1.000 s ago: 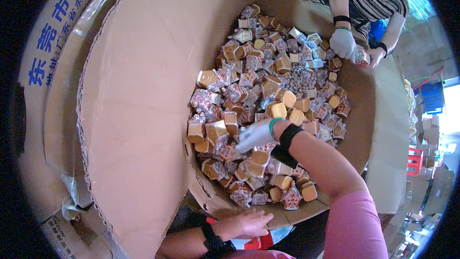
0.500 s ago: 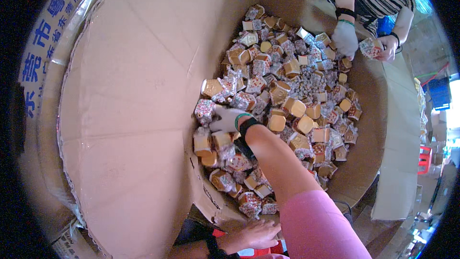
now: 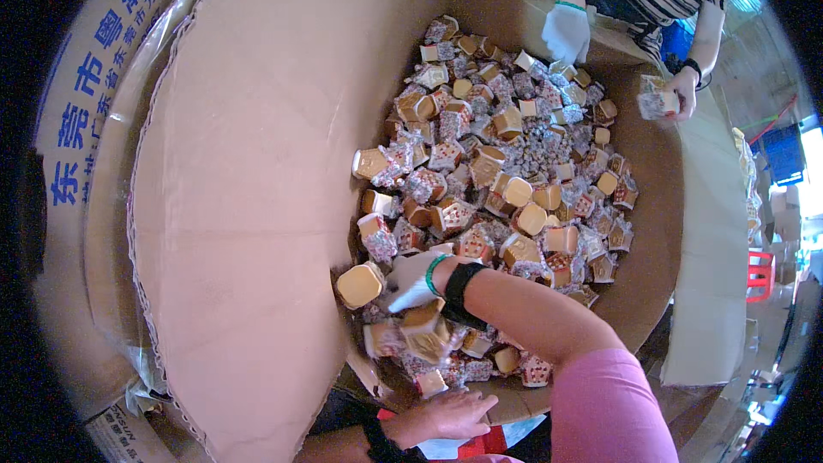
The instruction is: Sorting small packaged items into cardboard boxes by hand.
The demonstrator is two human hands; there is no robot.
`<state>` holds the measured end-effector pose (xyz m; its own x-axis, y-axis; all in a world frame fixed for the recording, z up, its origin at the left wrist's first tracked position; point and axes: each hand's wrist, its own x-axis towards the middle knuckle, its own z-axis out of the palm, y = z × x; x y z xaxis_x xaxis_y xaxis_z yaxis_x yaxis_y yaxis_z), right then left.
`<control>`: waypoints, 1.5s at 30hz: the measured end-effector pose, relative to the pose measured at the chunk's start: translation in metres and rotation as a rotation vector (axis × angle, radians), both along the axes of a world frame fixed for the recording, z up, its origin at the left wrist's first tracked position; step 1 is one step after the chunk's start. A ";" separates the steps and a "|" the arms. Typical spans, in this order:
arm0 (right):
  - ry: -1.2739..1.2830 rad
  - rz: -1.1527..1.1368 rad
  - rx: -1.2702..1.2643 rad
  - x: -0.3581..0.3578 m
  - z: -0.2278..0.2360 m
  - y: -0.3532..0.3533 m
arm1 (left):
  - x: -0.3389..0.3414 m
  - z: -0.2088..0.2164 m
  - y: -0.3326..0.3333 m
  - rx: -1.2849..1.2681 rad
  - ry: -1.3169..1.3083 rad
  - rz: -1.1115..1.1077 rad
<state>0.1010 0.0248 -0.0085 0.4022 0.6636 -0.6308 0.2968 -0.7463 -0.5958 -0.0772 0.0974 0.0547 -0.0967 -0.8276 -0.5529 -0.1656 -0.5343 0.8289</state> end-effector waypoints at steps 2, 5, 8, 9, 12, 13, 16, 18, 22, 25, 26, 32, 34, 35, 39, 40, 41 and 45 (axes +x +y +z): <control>0.155 0.026 0.006 0.002 0.032 -0.001 | -0.003 -0.004 0.002 -0.017 -0.039 0.030; 0.215 0.272 -0.041 0.022 0.057 0.000 | -0.001 -0.009 0.004 -0.048 0.003 0.009; -0.404 0.630 0.246 0.102 0.034 -0.024 | 0.001 -0.008 0.009 -0.012 0.016 0.000; -0.572 0.345 0.144 0.126 0.039 -0.026 | 0.001 -0.010 0.014 -0.021 0.013 0.029; -0.773 0.042 0.231 0.180 0.014 -0.044 | 0.005 -0.012 0.016 -0.093 -0.036 0.081; -0.576 -0.257 0.171 0.186 0.008 -0.035 | 0.003 -0.016 0.019 -0.127 -0.063 0.127; -0.301 -0.459 -0.060 0.200 -0.022 -0.015 | -0.017 -0.034 0.027 -0.230 -0.114 0.249; -0.227 -0.353 -0.223 0.200 -0.036 -0.002 | -0.015 -0.034 0.030 -0.339 -0.147 0.350; -0.136 -0.293 -0.252 0.175 -0.033 0.020 | -0.008 -0.030 0.024 -0.281 -0.092 0.425; 0.026 -0.219 -0.311 0.165 -0.048 0.005 | -0.003 -0.024 0.017 -0.306 -0.039 0.380; 0.050 -0.132 -0.103 0.150 -0.079 -0.013 | 0.000 -0.022 0.012 -0.210 -0.021 0.297; 0.107 -0.151 -0.340 0.048 -0.006 -0.039 | 0.010 -0.013 -0.001 -0.026 0.040 0.131; 0.058 -0.142 -0.290 0.033 -0.008 -0.049 | -0.006 -0.019 -0.004 -0.047 -0.050 0.102; 0.021 -0.113 -0.229 0.023 -0.012 -0.054 | -0.015 -0.026 -0.006 -0.055 -0.126 0.090; -0.070 0.053 -0.279 -0.011 0.045 -0.068 | -0.018 -0.026 -0.010 -0.042 -0.112 0.127; 0.010 0.004 -0.093 -0.012 0.049 -0.081 | -0.012 -0.015 -0.015 0.025 -0.128 0.057; 0.092 -0.044 0.094 -0.008 0.053 -0.098 | -0.014 -0.017 -0.017 0.026 -0.120 0.055; 0.447 -0.926 0.344 0.051 0.063 -0.191 | -0.023 -0.021 -0.014 -0.014 -0.077 0.019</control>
<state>0.1525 -0.1662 0.0549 0.6183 0.3897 -0.6826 -0.5916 -0.3410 -0.7306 -0.1003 0.0836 0.0335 -0.0387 -0.8366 -0.5465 -0.2192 -0.5265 0.8214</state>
